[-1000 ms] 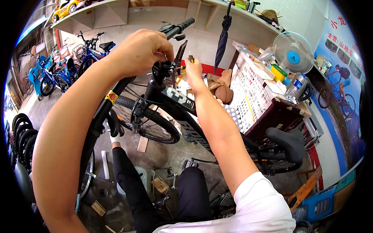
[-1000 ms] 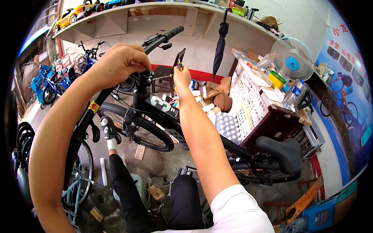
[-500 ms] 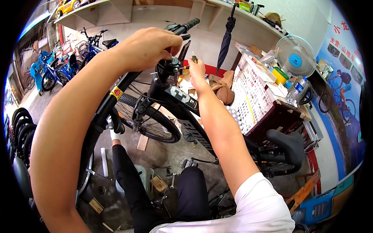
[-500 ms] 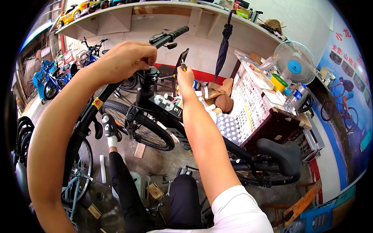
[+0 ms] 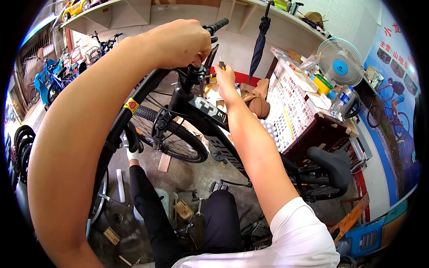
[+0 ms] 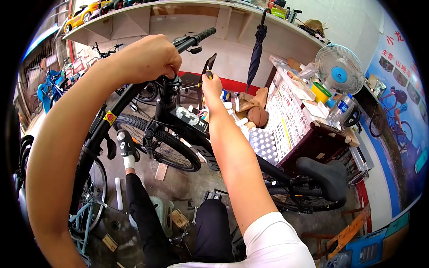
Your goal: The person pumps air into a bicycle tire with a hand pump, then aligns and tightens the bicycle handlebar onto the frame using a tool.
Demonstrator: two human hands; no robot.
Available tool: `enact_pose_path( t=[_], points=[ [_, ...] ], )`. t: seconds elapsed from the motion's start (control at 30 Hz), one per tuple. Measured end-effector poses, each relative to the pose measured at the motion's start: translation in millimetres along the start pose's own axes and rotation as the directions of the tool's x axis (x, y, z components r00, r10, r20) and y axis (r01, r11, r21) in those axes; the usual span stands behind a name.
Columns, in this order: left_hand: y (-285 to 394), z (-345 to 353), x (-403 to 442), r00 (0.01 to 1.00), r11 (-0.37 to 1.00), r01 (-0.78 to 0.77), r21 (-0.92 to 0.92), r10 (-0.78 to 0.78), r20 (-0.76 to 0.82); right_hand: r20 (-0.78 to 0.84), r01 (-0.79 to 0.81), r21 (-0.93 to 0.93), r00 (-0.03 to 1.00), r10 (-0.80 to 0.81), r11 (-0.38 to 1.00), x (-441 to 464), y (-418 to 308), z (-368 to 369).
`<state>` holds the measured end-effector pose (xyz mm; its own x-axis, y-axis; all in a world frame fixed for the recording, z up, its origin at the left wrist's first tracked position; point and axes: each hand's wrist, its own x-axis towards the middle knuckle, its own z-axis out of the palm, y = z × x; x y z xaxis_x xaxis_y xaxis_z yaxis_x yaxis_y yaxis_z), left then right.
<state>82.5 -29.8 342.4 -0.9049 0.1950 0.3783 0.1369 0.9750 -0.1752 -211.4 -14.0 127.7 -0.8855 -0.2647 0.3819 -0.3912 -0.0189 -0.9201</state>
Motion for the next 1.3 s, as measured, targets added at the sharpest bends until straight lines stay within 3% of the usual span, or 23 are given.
enact_pose_path(
  t=[0.2, 0.43, 0.5, 0.63, 0.8, 1.07, 1.13, 1.2, 1.23, 1.3],
  points=[
    [-10.6, 20.9, -2.3, 0.985, 0.993, -0.084, 0.088, 0.096, -0.146, 0.003, 0.001, -0.002, 1.0, -0.001, 1.0, 0.2, 0.9, 0.9],
    [-13.4, 13.0, -6.8, 0.983, 0.992, -0.127, 0.011, 0.127, -0.13, 0.021, -0.02, 0.0, 1.0, 0.02, 1.0, -6.1, -8.0, -2.1],
    [-7.3, 4.8, -6.0, 1.0, 0.995, 0.012, -0.098, -0.014, -0.025, 0.04, -0.013, 0.039, 0.999, 0.011, 0.999, -7.8, -10.4, -2.0],
    [-1.5, -4.2, 1.1, 0.996, 0.994, 0.064, -0.09, -0.058, 0.07, 0.075, -0.08, -0.042, 0.994, 0.083, 0.996, -10.3, -15.6, -6.1],
    [-10.2, 12.9, -6.4, 0.993, 0.992, -0.103, 0.071, 0.107, -0.049, 0.063, -0.092, -0.011, 0.994, 0.093, 0.996, -7.8, -13.3, -4.4],
    [7.4, 22.9, -18.1, 0.998, 0.965, 0.006, 0.263, 0.013, -0.068, 0.096, -0.07, 0.006, 0.993, 0.069, 0.998, -6.7, -11.8, -3.4],
    [9.1, 27.2, -21.5, 0.997, 0.954, 0.032, 0.297, -0.012, -0.07, 0.033, 0.027, 0.051, 0.999, -0.029, 0.998, -8.1, -9.8, -0.3],
    [9.7, 31.6, -24.7, 0.956, 0.984, 0.034, 0.173, 0.019, -0.294, 0.044, -0.019, 0.019, 0.999, 0.018, 1.0, -7.9, -12.8, -3.3],
    [10.9, 30.3, -27.7, 0.956, 0.984, 0.034, 0.174, 0.018, -0.293, 0.051, -0.064, -0.015, 0.997, 0.065, 0.998, -8.9, -16.1, -6.1],
    [13.9, 27.0, -35.8, 0.913, 0.995, 0.1, -0.024, -0.102, -0.395, 0.017, -0.026, -0.008, 1.0, 0.027, 1.0, -0.4, -5.3, -5.0]
  ],
)
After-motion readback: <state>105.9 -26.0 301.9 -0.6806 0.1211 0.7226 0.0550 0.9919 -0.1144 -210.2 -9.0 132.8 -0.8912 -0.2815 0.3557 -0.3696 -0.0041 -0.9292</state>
